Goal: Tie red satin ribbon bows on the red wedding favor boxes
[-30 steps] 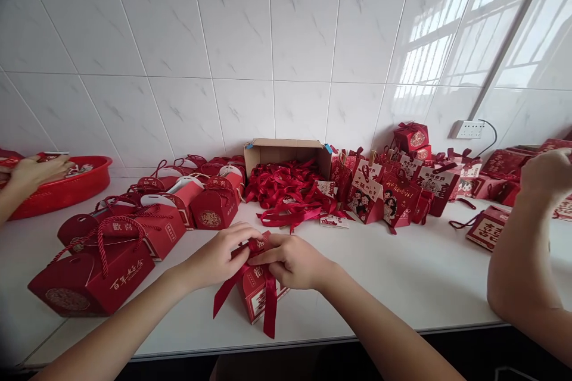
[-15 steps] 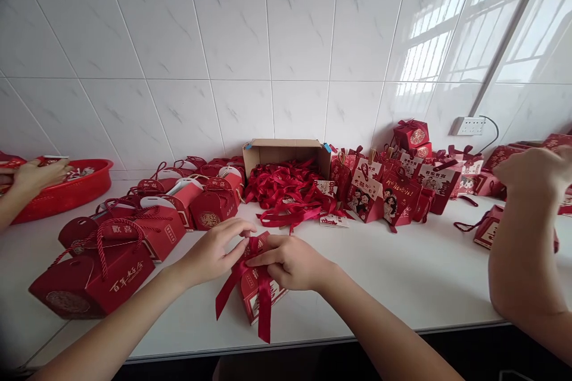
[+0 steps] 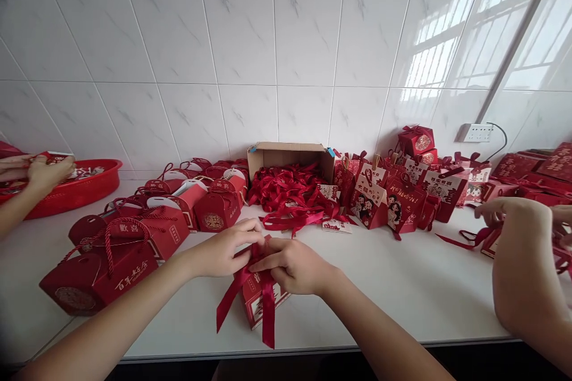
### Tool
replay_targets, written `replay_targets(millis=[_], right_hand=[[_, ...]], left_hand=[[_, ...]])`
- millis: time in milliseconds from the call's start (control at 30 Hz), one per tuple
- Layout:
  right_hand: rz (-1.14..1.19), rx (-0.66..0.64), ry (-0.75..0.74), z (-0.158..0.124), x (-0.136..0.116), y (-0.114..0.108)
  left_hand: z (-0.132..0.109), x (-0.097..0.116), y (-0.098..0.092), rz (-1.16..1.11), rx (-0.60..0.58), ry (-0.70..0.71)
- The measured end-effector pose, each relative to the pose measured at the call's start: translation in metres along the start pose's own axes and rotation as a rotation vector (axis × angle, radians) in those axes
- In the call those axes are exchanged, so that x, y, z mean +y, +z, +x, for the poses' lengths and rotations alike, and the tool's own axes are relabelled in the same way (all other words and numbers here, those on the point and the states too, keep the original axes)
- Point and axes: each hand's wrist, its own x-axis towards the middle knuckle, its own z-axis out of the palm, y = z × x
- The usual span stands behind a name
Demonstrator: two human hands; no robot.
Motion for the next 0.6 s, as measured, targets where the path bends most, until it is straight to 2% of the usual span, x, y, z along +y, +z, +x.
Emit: replay_targets(millis=[233, 367, 600], right_hand=[[0.075, -0.007, -0.029, 0.000, 0.004, -0.003], [0.097, -0.007, -0.038, -0.001, 0.004, -0.003], [0.097, -0.004, -0.028, -0.002, 0.005, -0.002]], left_hand=[[0.012, 0.007, -0.009, 0.102, -0.120, -0.073], [0.014, 0.003, -0.008, 0.038, -0.170, -0.082], [0.011, -0.003, -0.004, -0.091, -0.090, 0.017]])
